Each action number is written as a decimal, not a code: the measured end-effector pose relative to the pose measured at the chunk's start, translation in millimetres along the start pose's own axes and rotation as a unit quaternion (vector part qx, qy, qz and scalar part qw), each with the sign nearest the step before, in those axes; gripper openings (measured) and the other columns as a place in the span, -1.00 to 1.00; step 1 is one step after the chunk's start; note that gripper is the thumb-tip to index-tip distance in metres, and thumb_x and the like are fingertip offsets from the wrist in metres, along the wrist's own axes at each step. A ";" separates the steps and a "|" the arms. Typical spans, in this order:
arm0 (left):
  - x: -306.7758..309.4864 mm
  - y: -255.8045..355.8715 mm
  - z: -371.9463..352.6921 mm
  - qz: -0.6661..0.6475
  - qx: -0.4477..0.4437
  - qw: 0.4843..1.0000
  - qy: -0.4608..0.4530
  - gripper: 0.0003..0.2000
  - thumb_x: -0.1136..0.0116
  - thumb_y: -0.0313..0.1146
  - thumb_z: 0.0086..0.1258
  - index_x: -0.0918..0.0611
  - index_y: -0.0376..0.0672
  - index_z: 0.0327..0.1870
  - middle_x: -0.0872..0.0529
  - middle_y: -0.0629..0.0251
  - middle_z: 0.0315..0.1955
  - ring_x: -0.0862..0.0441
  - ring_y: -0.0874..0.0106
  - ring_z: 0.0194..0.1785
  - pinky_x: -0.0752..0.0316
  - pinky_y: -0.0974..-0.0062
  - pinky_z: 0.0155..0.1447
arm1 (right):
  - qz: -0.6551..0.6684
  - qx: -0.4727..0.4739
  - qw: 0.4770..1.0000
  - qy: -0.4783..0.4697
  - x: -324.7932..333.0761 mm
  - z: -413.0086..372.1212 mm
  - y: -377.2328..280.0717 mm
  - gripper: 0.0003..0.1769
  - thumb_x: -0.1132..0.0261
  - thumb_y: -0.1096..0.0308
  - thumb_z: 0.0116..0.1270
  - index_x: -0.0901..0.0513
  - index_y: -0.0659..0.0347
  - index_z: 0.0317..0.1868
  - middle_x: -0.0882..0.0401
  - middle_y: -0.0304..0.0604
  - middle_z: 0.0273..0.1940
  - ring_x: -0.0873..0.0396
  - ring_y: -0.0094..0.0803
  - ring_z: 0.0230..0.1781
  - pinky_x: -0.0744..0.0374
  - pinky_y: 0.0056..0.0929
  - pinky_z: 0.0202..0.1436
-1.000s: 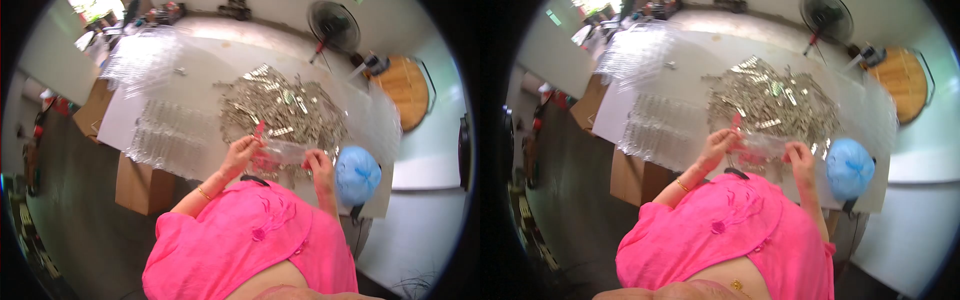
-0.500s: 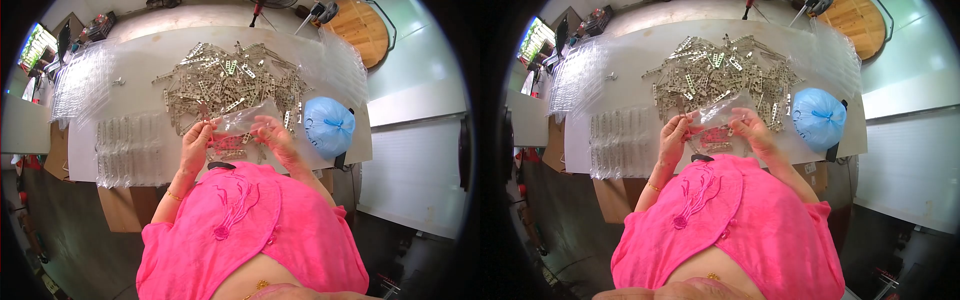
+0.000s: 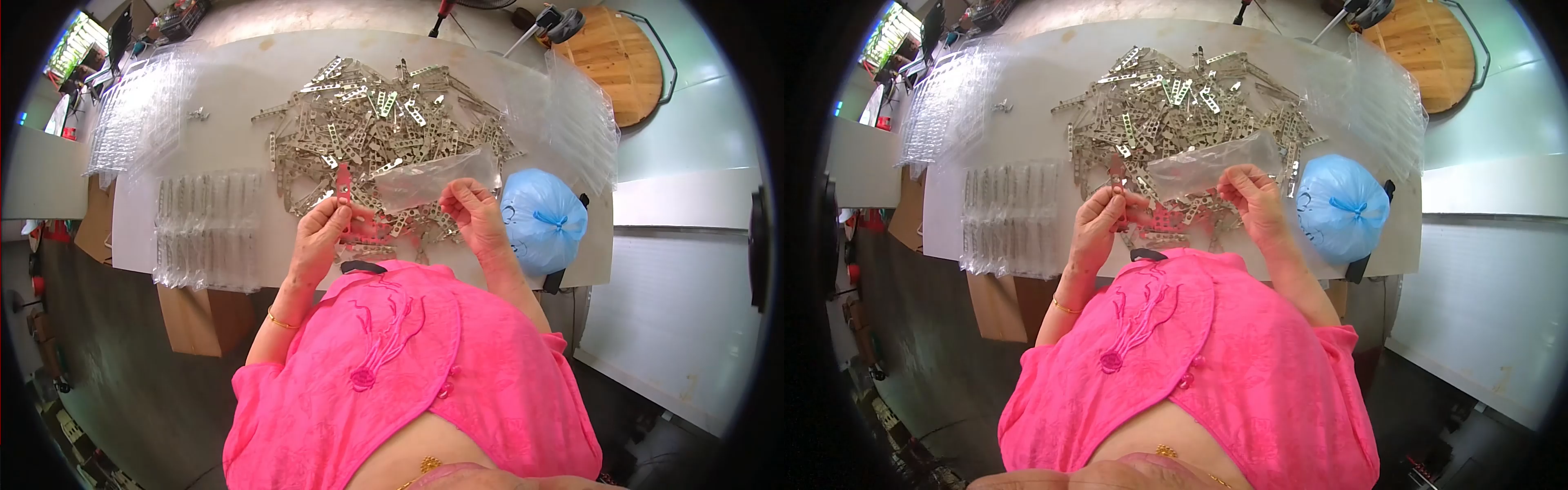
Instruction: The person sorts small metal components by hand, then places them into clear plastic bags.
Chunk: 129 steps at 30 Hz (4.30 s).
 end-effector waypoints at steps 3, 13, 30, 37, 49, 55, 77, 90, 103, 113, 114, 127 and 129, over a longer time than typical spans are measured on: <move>11.8 -14.0 -0.9 0.021 0.048 0.998 -0.028 -0.77 0.05 -0.31 0.61 -0.61 -0.26 -0.12 -0.73 0.27 -0.36 -0.61 0.57 -0.44 -0.44 0.68 -0.35 | 0.005 0.003 1.000 0.001 8.1 4.2 -11.0 -0.91 -0.32 0.35 0.42 -0.67 0.16 -0.17 -0.70 -0.24 -0.27 -0.65 -0.49 -0.27 -0.63 -0.51 -0.13; -3.2 -2.5 -10.3 0.076 0.107 0.986 -0.102 -0.77 0.01 -0.33 0.58 -0.61 -0.29 -0.01 -0.62 0.39 -0.49 -0.49 0.64 -0.51 -0.39 0.68 -0.40 | -0.015 0.021 0.999 -0.043 9.9 3.8 -18.4 -0.89 -0.32 0.32 0.42 -0.67 0.17 -0.20 -0.70 -0.25 -0.27 -0.64 -0.52 -0.27 -0.62 -0.53 -0.12; 13.0 -12.3 -26.3 0.141 0.074 0.967 -0.197 -0.35 0.00 -0.47 0.51 -0.03 -0.14 0.56 -0.64 0.32 -0.51 -0.54 0.59 -0.50 -0.42 0.65 -0.41 | -0.155 -0.017 0.977 -0.144 -40.8 -27.3 12.5 -0.81 -0.30 0.25 0.44 -0.64 0.20 -0.13 -0.67 -0.27 -0.28 -0.61 -0.55 -0.25 -0.58 -0.54 -0.09; 17.2 -17.4 -31.0 0.149 0.073 0.962 -0.215 -0.36 0.01 -0.48 0.52 0.01 -0.19 0.54 -0.58 0.34 -0.51 -0.50 0.58 -0.53 -0.41 0.61 -0.45 | -0.194 -0.054 0.957 -0.208 -83.5 -48.4 36.7 -0.77 -0.30 0.23 0.45 -0.62 0.21 -0.06 -0.65 -0.27 -0.27 -0.58 -0.54 -0.25 -0.55 -0.52 -0.11; 33.8 -13.4 -38.6 0.162 0.037 0.954 -0.251 -0.43 -0.05 -0.41 0.54 -0.14 -0.19 0.49 -0.66 0.27 -0.18 -0.62 0.55 -0.19 -0.57 0.53 -0.10 | -0.211 -0.036 0.956 -0.198 -95.8 -52.9 57.2 -0.78 -0.30 0.25 0.45 -0.64 0.24 -0.09 -0.64 -0.29 -0.28 -0.55 -0.56 -0.31 -0.55 -0.52 -0.18; 35.6 -15.1 -38.4 0.197 -0.003 0.949 -0.247 -0.39 0.02 -0.49 0.54 -0.03 -0.18 0.54 -0.68 0.21 -0.19 -0.64 0.51 -0.17 -0.57 0.49 -0.05 | -0.227 -0.099 0.933 -0.261 -96.6 -48.6 52.5 -0.72 -0.36 0.22 0.41 -0.66 0.26 -0.04 -0.66 -0.30 -0.23 -0.53 -0.57 -0.27 -0.52 -0.50 -0.14; -21.8 -34.6 -6.4 0.117 0.034 0.988 -0.100 -0.64 -0.05 -0.40 0.55 -0.29 -0.29 0.26 -0.68 0.30 -0.26 -0.64 0.57 -0.25 -0.56 0.58 -0.18 | -0.142 -0.041 0.964 -0.223 -63.3 -27.3 21.7 -0.73 -0.27 0.46 0.44 -0.49 0.24 0.10 -0.67 -0.22 -0.14 -0.64 -0.54 -0.16 -0.62 -0.51 -0.09; -45.7 -44.6 1.7 0.129 -0.017 0.986 -0.108 -0.76 0.10 -0.45 0.62 -0.38 -0.17 0.23 -0.68 0.32 -0.19 -0.62 0.61 -0.18 -0.57 0.62 -0.12 | -0.165 -0.013 0.976 -0.143 -31.4 -31.0 5.9 -0.81 -0.27 0.40 0.45 -0.52 0.25 0.00 -0.63 -0.27 -0.21 -0.60 -0.58 -0.21 -0.60 -0.52 -0.10; -35.2 -31.2 -17.3 0.063 0.036 0.988 -0.136 -0.61 0.03 -0.38 0.61 -0.33 -0.23 0.38 -0.70 0.27 -0.14 -0.66 0.54 -0.16 -0.58 0.59 -0.09 | -0.188 0.028 0.968 -0.165 -47.6 -46.1 31.9 -0.81 -0.20 0.52 0.46 -0.58 0.22 0.04 -0.63 -0.30 -0.18 -0.58 -0.57 -0.15 -0.58 -0.51 -0.04; -3.4 -32.6 -28.8 0.108 0.014 0.982 -0.152 -0.66 -0.04 -0.37 0.58 -0.45 -0.26 0.29 -0.71 0.34 -0.24 -0.63 0.58 -0.21 -0.54 0.61 -0.13 | -0.173 0.045 0.960 -0.216 -53.2 -49.1 61.0 -0.75 -0.22 0.54 0.41 -0.57 0.22 0.07 -0.65 -0.22 -0.10 -0.60 -0.53 -0.06 -0.57 -0.46 0.06; 1.2 -33.6 -29.3 0.109 0.014 0.982 -0.151 -0.66 -0.04 -0.37 0.58 -0.45 -0.26 0.29 -0.71 0.34 -0.24 -0.63 0.58 -0.21 -0.54 0.61 -0.13 | -0.172 0.046 0.960 -0.217 -55.1 -50.1 58.3 -0.75 -0.22 0.54 0.41 -0.57 0.22 0.07 -0.65 -0.22 -0.10 -0.60 -0.53 -0.06 -0.57 -0.46 0.06; 17.4 -18.2 -42.1 0.306 0.004 0.928 -0.213 -0.72 -0.01 -0.44 0.54 -0.48 -0.19 0.22 -0.70 0.34 -0.35 -0.63 0.60 -0.26 -0.56 0.54 -0.17 | -0.234 -0.031 0.957 -0.171 -69.2 -65.0 31.1 -0.82 -0.23 0.41 0.47 -0.53 0.26 0.01 -0.66 -0.22 -0.16 -0.61 -0.55 -0.20 -0.61 -0.51 -0.08; 14.5 -15.4 -42.5 0.301 0.016 0.930 -0.211 -0.72 0.00 -0.48 0.51 -0.49 -0.20 0.20 -0.71 0.29 -0.38 -0.66 0.57 -0.26 -0.56 0.51 -0.18 | -0.227 -0.020 0.960 -0.162 -69.8 -67.2 33.4 -0.87 -0.22 0.42 0.47 -0.55 0.26 -0.04 -0.67 -0.24 -0.21 -0.60 -0.57 -0.26 -0.59 -0.55 -0.18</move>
Point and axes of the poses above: each hand's wrist, its own z-axis towards the middle knuckle, its own x-axis out of the back of the hand, y = z × x, the point moved 2 cm from there along z, towards the middle knuckle
